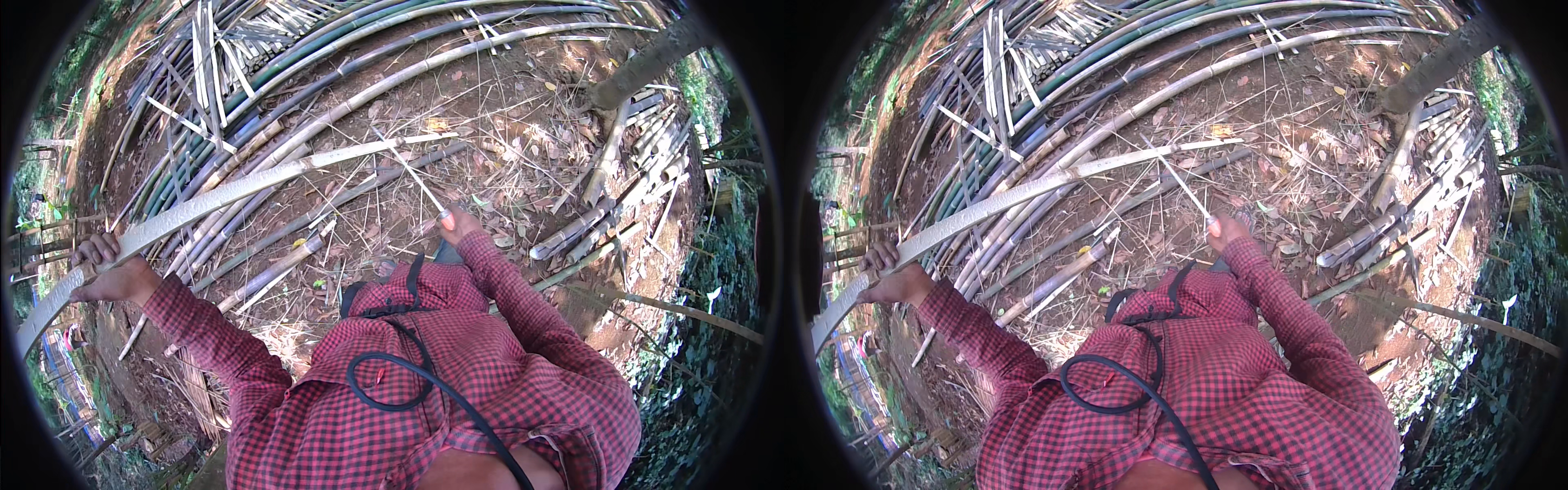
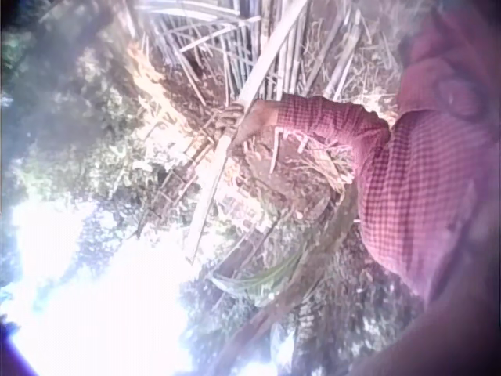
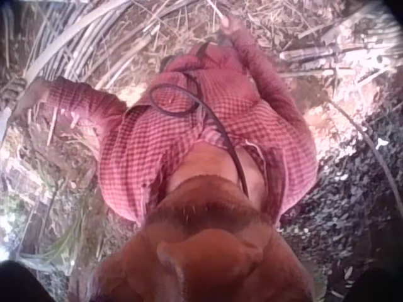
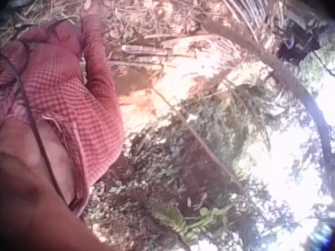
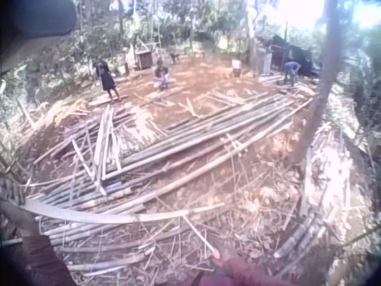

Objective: The person uses a machete to split long bamboo poles into thin strips. They repeatedly strike the bamboo with the blade to drive it through the material, then pull the resulting strips apart by hand. The processed bamboo strips are dropped onto a pile on the ground.

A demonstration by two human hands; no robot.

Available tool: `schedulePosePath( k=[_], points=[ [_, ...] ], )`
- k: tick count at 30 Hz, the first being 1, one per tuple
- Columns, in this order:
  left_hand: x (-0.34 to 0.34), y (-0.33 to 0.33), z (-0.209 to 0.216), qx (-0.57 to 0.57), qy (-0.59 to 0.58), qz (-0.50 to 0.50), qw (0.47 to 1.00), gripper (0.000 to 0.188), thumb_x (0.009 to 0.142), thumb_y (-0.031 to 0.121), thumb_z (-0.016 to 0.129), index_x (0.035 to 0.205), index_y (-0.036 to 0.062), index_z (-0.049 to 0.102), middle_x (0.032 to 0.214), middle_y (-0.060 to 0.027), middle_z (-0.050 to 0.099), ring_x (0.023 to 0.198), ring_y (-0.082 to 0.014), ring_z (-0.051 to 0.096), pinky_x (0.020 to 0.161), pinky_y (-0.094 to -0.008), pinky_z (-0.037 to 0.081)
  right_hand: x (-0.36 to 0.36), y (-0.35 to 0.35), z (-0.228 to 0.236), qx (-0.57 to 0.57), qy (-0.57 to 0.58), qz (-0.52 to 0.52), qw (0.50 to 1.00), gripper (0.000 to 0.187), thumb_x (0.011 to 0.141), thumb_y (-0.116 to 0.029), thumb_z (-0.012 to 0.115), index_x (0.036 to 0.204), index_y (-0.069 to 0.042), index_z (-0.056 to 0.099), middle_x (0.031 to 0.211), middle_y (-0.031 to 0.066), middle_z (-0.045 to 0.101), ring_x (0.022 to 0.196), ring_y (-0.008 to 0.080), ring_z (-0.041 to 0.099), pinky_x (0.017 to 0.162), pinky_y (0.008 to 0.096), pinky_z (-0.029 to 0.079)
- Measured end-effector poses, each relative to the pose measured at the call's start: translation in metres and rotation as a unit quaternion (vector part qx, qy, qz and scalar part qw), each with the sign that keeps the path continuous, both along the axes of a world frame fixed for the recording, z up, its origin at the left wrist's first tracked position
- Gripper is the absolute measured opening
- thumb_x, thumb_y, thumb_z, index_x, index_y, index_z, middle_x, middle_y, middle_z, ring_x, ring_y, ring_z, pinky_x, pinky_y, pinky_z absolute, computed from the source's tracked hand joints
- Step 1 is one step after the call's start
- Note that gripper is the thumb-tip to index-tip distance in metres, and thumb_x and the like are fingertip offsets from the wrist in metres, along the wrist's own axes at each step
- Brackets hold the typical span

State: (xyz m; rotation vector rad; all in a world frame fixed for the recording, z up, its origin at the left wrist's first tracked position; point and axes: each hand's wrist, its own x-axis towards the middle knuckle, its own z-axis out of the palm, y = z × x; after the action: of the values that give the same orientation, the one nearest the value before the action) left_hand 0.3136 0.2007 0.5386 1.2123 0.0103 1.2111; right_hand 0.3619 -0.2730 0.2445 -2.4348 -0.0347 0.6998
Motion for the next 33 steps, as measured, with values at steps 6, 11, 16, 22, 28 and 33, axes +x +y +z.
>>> schedulePosePath(
  k=[6, 11, 16, 22, 28, 33],
  points=[
    [-0.019, -0.053, 0.014, -0.015, -0.057, -0.021, 0.998, 0.071, 0.074, 0.074, 0.013, 0.071, 0.0099, 0.042, 0.051, 0.0006, 0.031, 0.039, -0.0091, 0.027, 0.035, -0.0211, 0.023, -0.014, 0.115, 0.121, 0.151, -0.105, 0.265, 0.947, 0.044, 0.071, -0.020, 0.060, 0.109, -0.006, 0.042, 0.078, 0.0179, 0.059, 0.072, 0.0324, 0.060, 0.068, 0.0398, 0.050],
    [-0.018, -0.075, 0.020, -0.011, 0.015, 0.151, 0.988, 0.069, 0.075, 0.073, 0.012, 0.072, 0.0098, 0.041, 0.050, 0.0002, 0.032, 0.038, -0.0090, 0.029, 0.033, -0.0202, 0.022, -0.009, 0.103, 0.073, 0.041, -0.069, 0.167, 0.983, 0.042, 0.069, -0.018, 0.061, 0.105, -0.007, 0.042, 0.078, 0.0203, 0.058, 0.072, 0.0359, 0.059, 0.066, 0.0427, 0.048],
    [-0.018, -0.079, 0.015, -0.007, -0.024, 0.100, 0.995, 0.066, 0.075, 0.072, 0.016, 0.073, 0.0104, 0.038, 0.050, 0.0016, 0.032, 0.037, -0.0077, 0.028, 0.033, -0.0187, 0.022, -0.012, 0.076, 0.106, 0.000, -0.038, 0.198, 0.979, 0.042, 0.070, -0.019, 0.061, 0.106, -0.007, 0.042, 0.084, 0.0194, 0.058, 0.079, 0.0353, 0.059, 0.069, 0.0421, 0.049],
    [-0.004, -0.102, 0.032, -0.008, 0.002, 0.151, 0.989, 0.066, 0.076, 0.072, 0.015, 0.071, 0.0100, 0.036, 0.049, 0.0012, 0.028, 0.037, -0.0084, 0.027, 0.032, -0.0188, 0.022, -0.002, 0.042, 0.003, -0.052, 0.001, 0.065, 0.997, 0.051, 0.070, -0.022, 0.061, 0.115, -0.010, 0.042, 0.088, 0.0200, 0.059, 0.083, 0.0354, 0.058, 0.077, 0.0429, 0.046],
    [-0.001, -0.097, 0.033, -0.016, -0.032, 0.097, 0.995, 0.064, 0.078, 0.069, 0.015, 0.070, 0.0101, 0.037, 0.049, 0.0013, 0.032, 0.035, -0.0074, 0.029, 0.030, -0.0193, 0.023, 0.020, 0.017, 0.005, -0.019, -0.042, 0.148, 0.988, 0.049, 0.068, -0.024, 0.064, 0.111, -0.009, 0.046, 0.095, 0.0188, 0.058, 0.088, 0.0335, 0.057, 0.080, 0.0414, 0.045],
    [0.017, -0.110, 0.054, 0.013, -0.017, 0.088, 0.996, 0.064, 0.079, 0.069, 0.014, 0.070, 0.0096, 0.038, 0.049, 0.0012, 0.032, 0.035, -0.0091, 0.029, 0.031, -0.0204, 0.024, 0.070, -0.031, -0.068, -0.051, 0.013, 0.050, 0.997, 0.044, 0.067, -0.026, 0.064, 0.105, -0.008, 0.050, 0.095, 0.0188, 0.058, 0.088, 0.0342, 0.057, 0.078, 0.0418, 0.045]
  ],
)
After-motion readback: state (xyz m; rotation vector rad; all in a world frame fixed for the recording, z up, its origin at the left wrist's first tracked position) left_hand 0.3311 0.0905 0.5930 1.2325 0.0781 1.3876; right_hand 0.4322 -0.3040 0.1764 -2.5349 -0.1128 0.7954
